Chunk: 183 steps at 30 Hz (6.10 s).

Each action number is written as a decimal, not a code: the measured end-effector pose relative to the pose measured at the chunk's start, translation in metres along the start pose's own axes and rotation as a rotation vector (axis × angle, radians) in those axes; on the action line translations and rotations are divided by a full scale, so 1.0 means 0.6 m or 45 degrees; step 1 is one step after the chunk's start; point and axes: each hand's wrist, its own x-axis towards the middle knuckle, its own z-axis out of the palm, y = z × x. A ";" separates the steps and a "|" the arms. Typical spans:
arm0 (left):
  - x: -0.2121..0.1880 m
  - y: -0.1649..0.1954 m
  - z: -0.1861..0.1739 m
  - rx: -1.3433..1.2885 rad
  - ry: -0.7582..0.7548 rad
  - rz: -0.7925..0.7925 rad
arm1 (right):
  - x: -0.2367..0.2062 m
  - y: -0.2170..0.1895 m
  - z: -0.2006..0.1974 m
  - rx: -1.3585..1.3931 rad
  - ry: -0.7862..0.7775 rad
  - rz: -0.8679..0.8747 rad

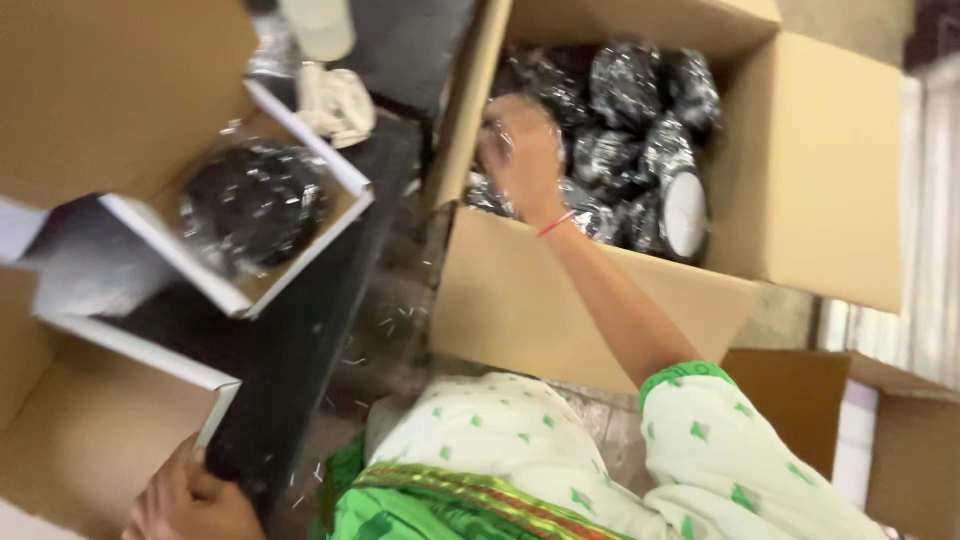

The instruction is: The person takes plastic-wrapped round items from a large cardboard box, places one into each white folding box, folds the box flaps closed, and stacks the closed boxes on the work table, repeating the cycle for multiple items.

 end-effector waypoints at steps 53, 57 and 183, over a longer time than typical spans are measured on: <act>0.290 -0.332 -0.147 -0.658 0.557 -0.521 | 0.204 -0.644 0.355 0.973 -0.394 -0.694; 0.311 -0.298 -0.137 -0.375 0.586 -0.510 | 0.221 -0.667 0.335 0.939 -0.642 -0.592; 0.216 -0.265 -0.206 -0.931 0.134 -0.343 | -0.031 -0.631 0.230 1.155 -0.937 -0.139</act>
